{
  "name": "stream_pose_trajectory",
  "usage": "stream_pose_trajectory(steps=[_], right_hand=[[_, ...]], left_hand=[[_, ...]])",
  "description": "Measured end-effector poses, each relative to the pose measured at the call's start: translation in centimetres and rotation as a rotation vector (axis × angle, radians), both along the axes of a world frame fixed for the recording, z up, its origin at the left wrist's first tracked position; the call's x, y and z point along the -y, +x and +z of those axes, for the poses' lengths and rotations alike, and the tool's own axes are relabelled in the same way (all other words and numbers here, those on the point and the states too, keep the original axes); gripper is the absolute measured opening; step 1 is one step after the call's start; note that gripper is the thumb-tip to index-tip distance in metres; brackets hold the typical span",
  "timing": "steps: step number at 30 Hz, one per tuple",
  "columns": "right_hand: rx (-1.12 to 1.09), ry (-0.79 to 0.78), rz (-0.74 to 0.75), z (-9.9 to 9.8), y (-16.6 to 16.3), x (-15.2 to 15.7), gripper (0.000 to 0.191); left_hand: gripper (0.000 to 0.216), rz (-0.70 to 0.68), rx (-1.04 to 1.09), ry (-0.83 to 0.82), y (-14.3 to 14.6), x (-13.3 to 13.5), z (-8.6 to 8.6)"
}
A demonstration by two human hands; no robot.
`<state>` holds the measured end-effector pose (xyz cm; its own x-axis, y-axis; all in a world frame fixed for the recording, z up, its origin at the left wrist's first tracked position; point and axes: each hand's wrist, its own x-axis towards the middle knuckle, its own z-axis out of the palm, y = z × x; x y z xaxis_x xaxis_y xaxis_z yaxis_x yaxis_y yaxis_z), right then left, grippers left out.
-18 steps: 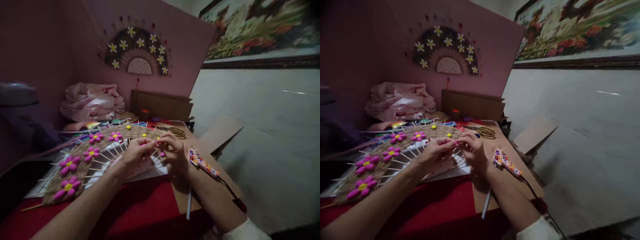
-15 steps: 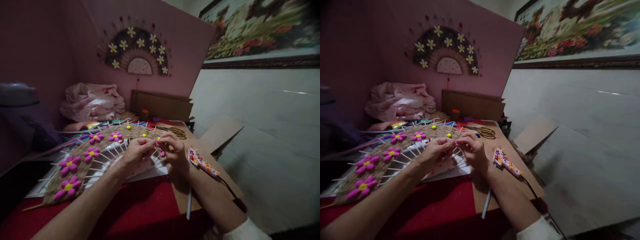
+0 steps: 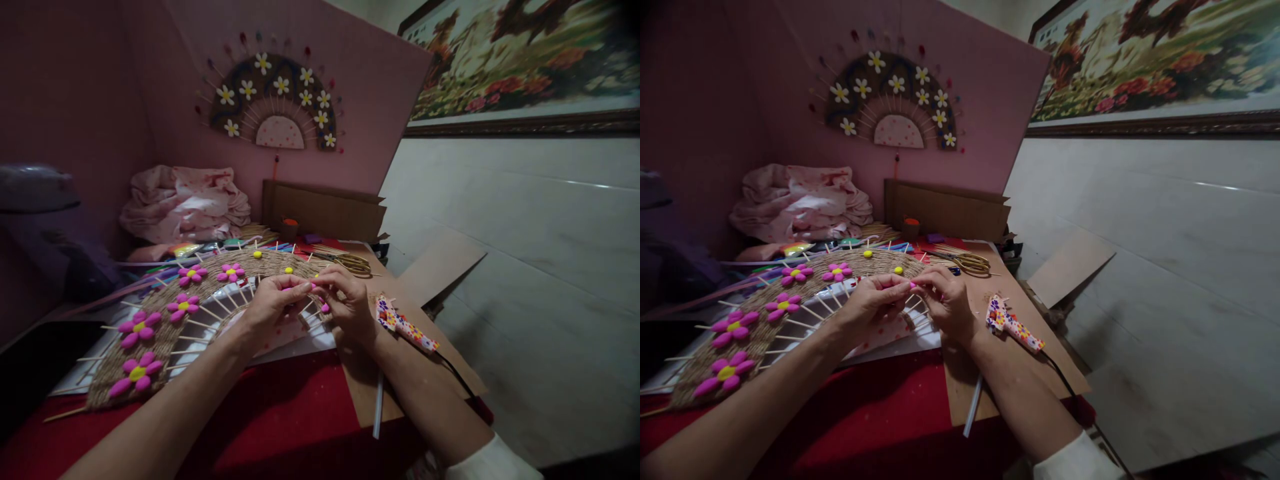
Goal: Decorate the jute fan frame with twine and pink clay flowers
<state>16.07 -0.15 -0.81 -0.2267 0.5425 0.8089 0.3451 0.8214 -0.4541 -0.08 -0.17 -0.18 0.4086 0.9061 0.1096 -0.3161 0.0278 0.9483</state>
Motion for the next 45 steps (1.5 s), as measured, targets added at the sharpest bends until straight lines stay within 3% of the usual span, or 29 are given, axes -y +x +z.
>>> stream_pose_trajectory(steps=[45], right_hand=[[-0.037, -0.009, -0.031, 0.25, -0.20, 0.30, 0.008]], left_hand=[[0.033, 0.032, -0.003, -0.030, 0.03, 0.12, 0.43]])
